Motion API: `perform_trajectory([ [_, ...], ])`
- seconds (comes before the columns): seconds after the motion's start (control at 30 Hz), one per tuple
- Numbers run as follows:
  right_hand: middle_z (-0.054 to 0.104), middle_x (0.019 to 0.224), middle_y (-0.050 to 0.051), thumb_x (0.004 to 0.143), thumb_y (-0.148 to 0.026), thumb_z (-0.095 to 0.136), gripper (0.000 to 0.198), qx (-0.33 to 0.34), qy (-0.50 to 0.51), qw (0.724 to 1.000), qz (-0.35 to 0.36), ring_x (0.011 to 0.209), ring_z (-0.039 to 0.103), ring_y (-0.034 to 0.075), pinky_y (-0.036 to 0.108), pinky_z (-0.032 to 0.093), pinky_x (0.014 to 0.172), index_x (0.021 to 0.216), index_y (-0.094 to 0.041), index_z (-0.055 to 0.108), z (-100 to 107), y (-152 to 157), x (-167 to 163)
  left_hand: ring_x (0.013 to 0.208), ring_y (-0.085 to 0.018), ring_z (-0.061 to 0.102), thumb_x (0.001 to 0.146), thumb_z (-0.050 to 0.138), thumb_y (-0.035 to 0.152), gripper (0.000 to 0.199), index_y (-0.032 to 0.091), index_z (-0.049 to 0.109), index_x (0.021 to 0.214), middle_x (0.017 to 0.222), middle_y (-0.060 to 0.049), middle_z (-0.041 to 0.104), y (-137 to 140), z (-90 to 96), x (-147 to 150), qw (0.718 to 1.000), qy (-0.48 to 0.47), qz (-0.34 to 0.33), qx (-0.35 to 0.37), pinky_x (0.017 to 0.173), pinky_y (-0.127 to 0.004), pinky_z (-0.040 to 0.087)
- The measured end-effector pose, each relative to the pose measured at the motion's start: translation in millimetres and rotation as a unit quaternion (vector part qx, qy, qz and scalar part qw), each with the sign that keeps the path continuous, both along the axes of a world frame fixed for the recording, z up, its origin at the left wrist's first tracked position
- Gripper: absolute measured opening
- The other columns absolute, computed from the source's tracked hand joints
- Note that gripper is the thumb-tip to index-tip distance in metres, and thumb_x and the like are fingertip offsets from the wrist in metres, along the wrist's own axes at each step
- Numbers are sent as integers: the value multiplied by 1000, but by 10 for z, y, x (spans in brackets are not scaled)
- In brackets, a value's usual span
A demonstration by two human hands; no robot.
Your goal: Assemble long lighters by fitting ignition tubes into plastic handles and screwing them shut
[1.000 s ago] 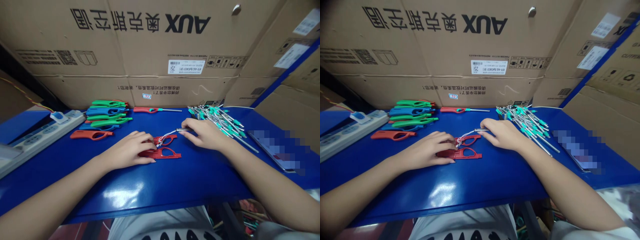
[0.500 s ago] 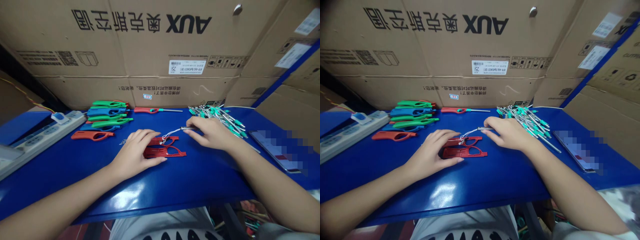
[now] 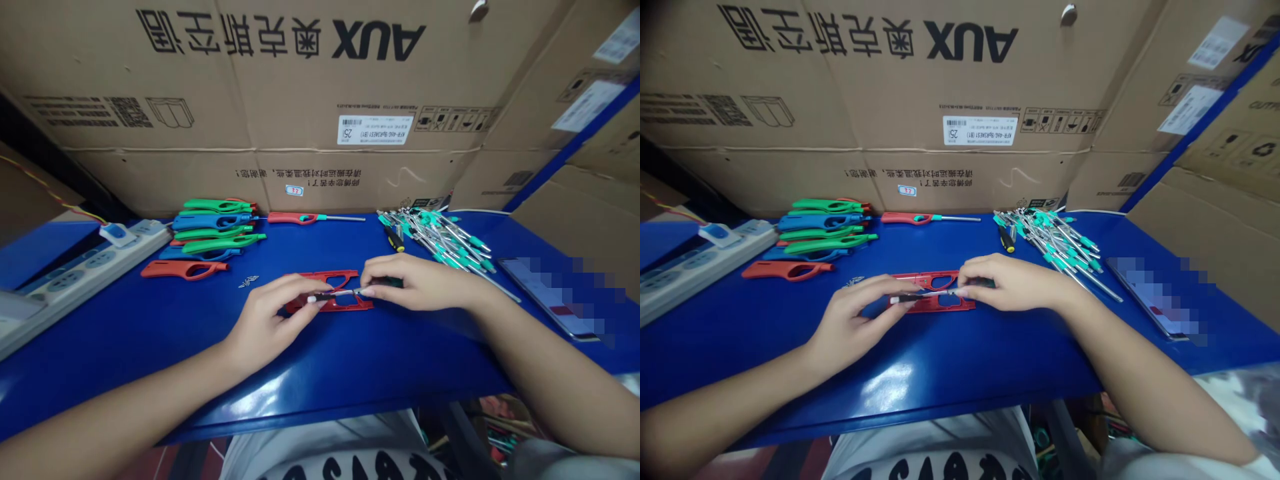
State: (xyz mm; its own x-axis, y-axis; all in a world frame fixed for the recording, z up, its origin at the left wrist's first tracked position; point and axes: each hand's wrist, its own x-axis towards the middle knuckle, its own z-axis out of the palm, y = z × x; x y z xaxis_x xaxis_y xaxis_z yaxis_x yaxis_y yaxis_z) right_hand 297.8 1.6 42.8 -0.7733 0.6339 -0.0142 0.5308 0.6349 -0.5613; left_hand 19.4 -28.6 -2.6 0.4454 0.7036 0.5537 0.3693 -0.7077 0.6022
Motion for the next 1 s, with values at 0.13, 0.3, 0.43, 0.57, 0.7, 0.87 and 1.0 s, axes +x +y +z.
perform_trajectory([
  [0.13, 63, 100, 6, 102, -37, 51, 28, -50, -2, 998, 39, 91, 59, 16, 29, 44, 84, 100, -17, 70, 34, 0, 26, 77, -12, 69, 90, 70, 18, 16, 22, 75, 105, 94, 0, 76, 71, -25, -9, 999, 1, 15, -32, 70, -21, 54],
  [0.3, 69, 100, 5, 101, -34, 55, 26, -90, -33, 994, 41, 93, 63, 15, 27, 44, 84, 101, -15, 73, 39, 35, 75, 73, -12, 71, 90, 72, 23, 14, 20, 76, 103, 92, -2, 78, 119, -94, 26, 995, -7, 17, -100, 62, -20, 54],
  [0.43, 71, 99, 6, 99, -36, 57, 26, -97, -64, 993, 11, 88, 63, 16, 27, 45, 78, 103, -15, 72, 9, 66, 107, 84, -15, 74, 91, 71, 22, 11, 19, 77, 100, 99, -3, 79, 144, -110, 20, 996, 43, -8, -81, 70, -22, 56],
  [0.57, 70, 89, 3, 96, -39, 60, 25, -93, -81, 992, -24, 78, 61, 15, 26, 43, 69, 95, -16, 69, -7, 77, 120, 90, -15, 73, 94, 67, 18, 14, 18, 75, 106, 102, -4, 77, 164, -127, -2, 996, 78, -34, -30, 79, -23, 56],
  [0.7, 69, 85, 2, 96, -39, 60, 24, -81, -99, 991, -32, 74, 59, 14, 25, 41, 67, 90, -17, 67, -21, 83, 115, 97, -17, 68, 96, 63, 16, 17, 18, 74, 109, 103, -7, 71, 185, -146, -7, 991, 117, -49, 31, 86, -29, 55],
  [0.87, 68, 86, 2, 97, -38, 58, 23, -70, -111, 991, -29, 75, 58, 15, 25, 40, 66, 89, -18, 65, -83, 104, 126, 100, -21, 68, 98, 61, 16, 15, 18, 72, 108, 105, -7, 74, 226, -178, 4, 984, 151, -65, 71, 88, -37, 53],
  [1.0, 67, 84, 2, 97, -35, 57, 20, -61, -113, 991, -21, 74, 58, 15, 26, 39, 65, 88, -18, 64, -108, 105, 143, 100, -22, 70, 98, 60, 18, 14, 18, 71, 107, 105, -7, 76, 235, -181, 14, 984, 155, -67, 58, 89, -39, 55],
])
